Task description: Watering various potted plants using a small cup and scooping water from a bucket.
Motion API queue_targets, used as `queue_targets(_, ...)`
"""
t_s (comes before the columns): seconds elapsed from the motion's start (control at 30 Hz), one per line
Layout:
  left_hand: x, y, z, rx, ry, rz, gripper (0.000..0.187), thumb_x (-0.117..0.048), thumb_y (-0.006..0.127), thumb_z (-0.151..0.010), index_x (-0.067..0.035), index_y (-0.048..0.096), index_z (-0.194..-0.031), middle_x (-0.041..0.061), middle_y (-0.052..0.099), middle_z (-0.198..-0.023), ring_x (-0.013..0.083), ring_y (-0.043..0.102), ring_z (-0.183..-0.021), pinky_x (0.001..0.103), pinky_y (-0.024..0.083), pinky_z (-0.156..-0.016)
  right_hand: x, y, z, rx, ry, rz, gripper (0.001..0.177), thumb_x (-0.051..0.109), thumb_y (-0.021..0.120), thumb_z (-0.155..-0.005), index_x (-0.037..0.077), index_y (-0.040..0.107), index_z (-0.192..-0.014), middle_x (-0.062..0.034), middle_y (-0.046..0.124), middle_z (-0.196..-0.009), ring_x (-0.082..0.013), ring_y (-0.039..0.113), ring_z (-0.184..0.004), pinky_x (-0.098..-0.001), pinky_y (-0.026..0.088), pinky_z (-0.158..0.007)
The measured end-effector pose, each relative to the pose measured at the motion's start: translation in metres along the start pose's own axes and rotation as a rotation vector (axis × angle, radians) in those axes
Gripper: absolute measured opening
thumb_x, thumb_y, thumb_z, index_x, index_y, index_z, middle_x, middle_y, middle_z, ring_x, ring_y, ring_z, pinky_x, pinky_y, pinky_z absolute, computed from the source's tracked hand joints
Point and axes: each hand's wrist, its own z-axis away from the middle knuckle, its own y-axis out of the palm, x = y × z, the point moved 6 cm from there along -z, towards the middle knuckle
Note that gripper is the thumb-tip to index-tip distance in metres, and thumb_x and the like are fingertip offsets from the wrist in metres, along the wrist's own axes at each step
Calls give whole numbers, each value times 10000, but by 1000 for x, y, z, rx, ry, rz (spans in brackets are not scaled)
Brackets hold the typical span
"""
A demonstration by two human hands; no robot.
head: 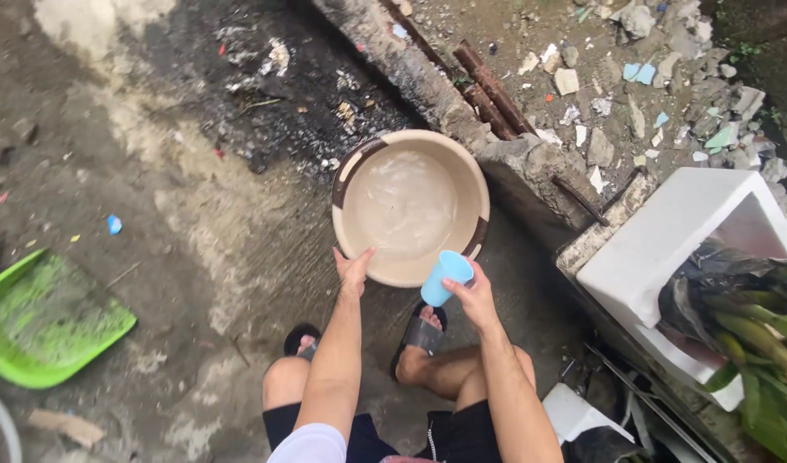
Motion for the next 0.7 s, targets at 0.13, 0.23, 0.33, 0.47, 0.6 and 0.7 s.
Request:
queue_targets(0.13, -3, 18, -9, 261, 123, 228, 865, -85, 877, -640, 17, 476, -1399, 146, 660, -1271, 263, 652, -1134, 366, 532, -966, 6, 4, -9, 1, 7, 2, 675, 131, 858, -783, -6, 545, -1365, -86, 688, -1212, -170, 661, -1119, -336, 536, -991)
queue_targets(0.23, 8, 11, -10, 253, 18, 101, 531, 49, 689, -690, 67, 651, -1220, 150, 744, -1098, 275, 726, -959, 361, 580, -843, 6, 5, -15, -10, 66, 91, 679, 138, 861, -773, -2, 545, -1357, -92, 698, -1196, -176, 671, -1102, -344, 546, -975)
queue_targets(0.33, 5, 3, 7, 289, -35, 243, 401, 113, 668, -665, 91, 666, -1065, 135, 724, -971, 251, 709, -825, 354, 581, -733, -1, 0, -9, -25, 116, 128, 677, 153, 862, -778, -7, 550, -1357, -100, 705, -1195, -180, 673, -1106, -346, 549, -977)
queue_targets(0.47, -11, -10, 32, 296, -36, 238, 365, 102, 664, -666, 84, 677, -1030, 127, 733, -928, 232, 704, -766, 333, 565, -666, 7, -3, 4, 10, 142, 100, 702, 162, 869, -770, -3, 540, -1368, -95, 701, -1195, -179, 670, -1115, -343, 547, -984)
queue_targets(0.6, -12, -36, 43, 262, -48, 93, 294, 84, 670, -701, 97, 691, -994, 131, 711, -866, 236, 643, -674, 359, 488, -553, 5, 7, -3, 54, 152, 104, 710, 156, 878, -749, -2, 544, -1355, -90, 707, -1186, -184, 676, -1104, -349, 554, -973)
queue_targets(0.7, 4, -42, 38, 268, -96, 101, 305, 76, 668, -706, 82, 687, -1011, 125, 686, -839, 220, 598, -615, 348, 414, -479, -36, 17, -42, 94, 161, 144, 681, 157, 886, -743, -17, 575, -1324, -111, 721, -1178, -206, 690, -1086, -368, 571, -958)
